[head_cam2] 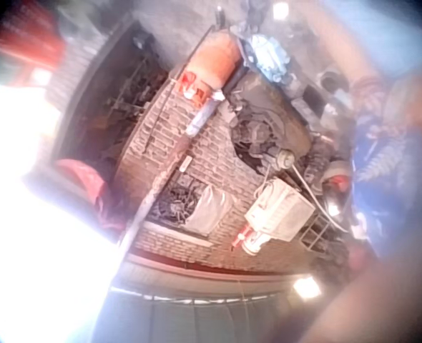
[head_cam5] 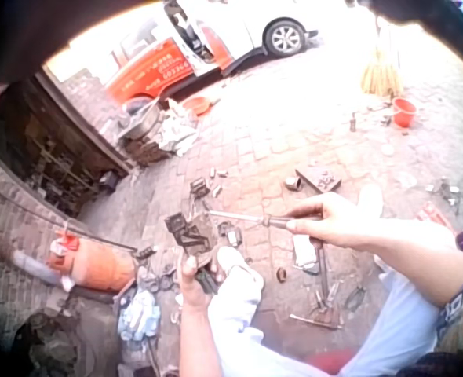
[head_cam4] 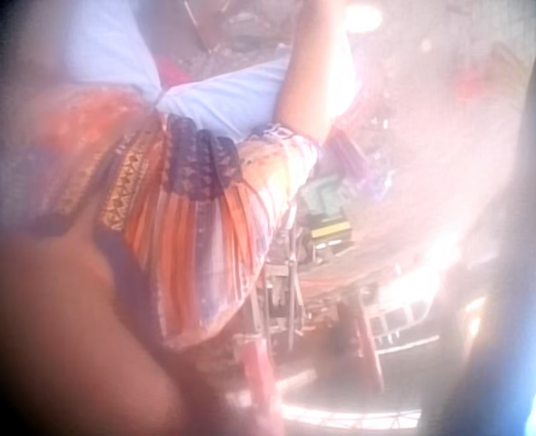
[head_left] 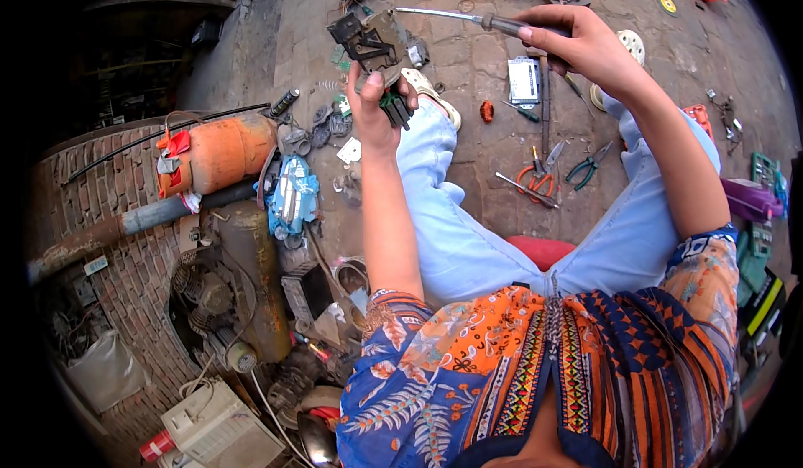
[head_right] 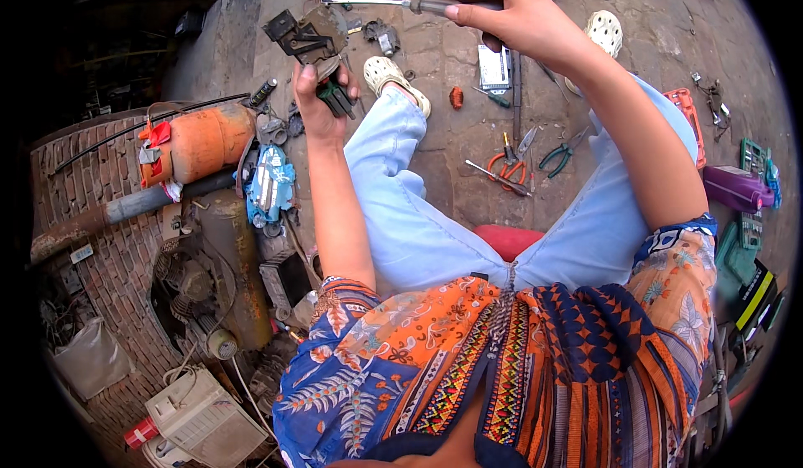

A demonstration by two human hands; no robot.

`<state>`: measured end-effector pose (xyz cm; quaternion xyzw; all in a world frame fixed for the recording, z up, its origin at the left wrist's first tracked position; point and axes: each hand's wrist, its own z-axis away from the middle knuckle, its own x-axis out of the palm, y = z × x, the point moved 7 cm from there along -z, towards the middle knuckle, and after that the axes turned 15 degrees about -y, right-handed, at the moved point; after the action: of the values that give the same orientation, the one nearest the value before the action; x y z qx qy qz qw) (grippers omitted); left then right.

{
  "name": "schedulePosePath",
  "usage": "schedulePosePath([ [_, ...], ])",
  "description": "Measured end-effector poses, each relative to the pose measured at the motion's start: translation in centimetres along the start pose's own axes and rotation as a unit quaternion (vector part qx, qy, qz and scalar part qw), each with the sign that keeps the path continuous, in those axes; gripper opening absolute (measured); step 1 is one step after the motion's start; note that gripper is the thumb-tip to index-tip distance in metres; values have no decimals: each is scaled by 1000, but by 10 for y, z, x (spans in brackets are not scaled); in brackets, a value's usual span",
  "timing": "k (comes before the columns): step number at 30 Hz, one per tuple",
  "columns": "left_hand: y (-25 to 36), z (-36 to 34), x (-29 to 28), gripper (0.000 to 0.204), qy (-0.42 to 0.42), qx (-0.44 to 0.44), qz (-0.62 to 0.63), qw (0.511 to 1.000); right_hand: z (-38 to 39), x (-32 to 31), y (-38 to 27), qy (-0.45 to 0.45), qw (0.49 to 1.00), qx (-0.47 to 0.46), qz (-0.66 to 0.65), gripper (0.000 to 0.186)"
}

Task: The person sits on the ground and handles a copper wire coil and a motor housing. They manipulate the coil with both hands, then use a screwdriver to adjust parts of the motor housing.

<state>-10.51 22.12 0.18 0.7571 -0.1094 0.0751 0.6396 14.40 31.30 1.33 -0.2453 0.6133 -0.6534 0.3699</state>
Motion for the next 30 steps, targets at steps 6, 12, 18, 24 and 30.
schedulePosePath([
  [6,1,-1,1,43,7,-2,-4,1000,-1,1,-1,5,1000,-13,1,37],
  [12,7,5,-3,55,12,-15,-66,998,1,-4,13,-63,985,91,-134,39],
  [18,11,5,-5,58,-2,3,-104,995,3,5,20,-132,953,128,-240,43],
  [24,11,5,-9,56,4,-7,-161,987,1,16,26,-152,944,132,-261,42],
  [30,7,6,-20,55,7,-30,-137,990,3,7,-18,122,868,-233,421,34],
])
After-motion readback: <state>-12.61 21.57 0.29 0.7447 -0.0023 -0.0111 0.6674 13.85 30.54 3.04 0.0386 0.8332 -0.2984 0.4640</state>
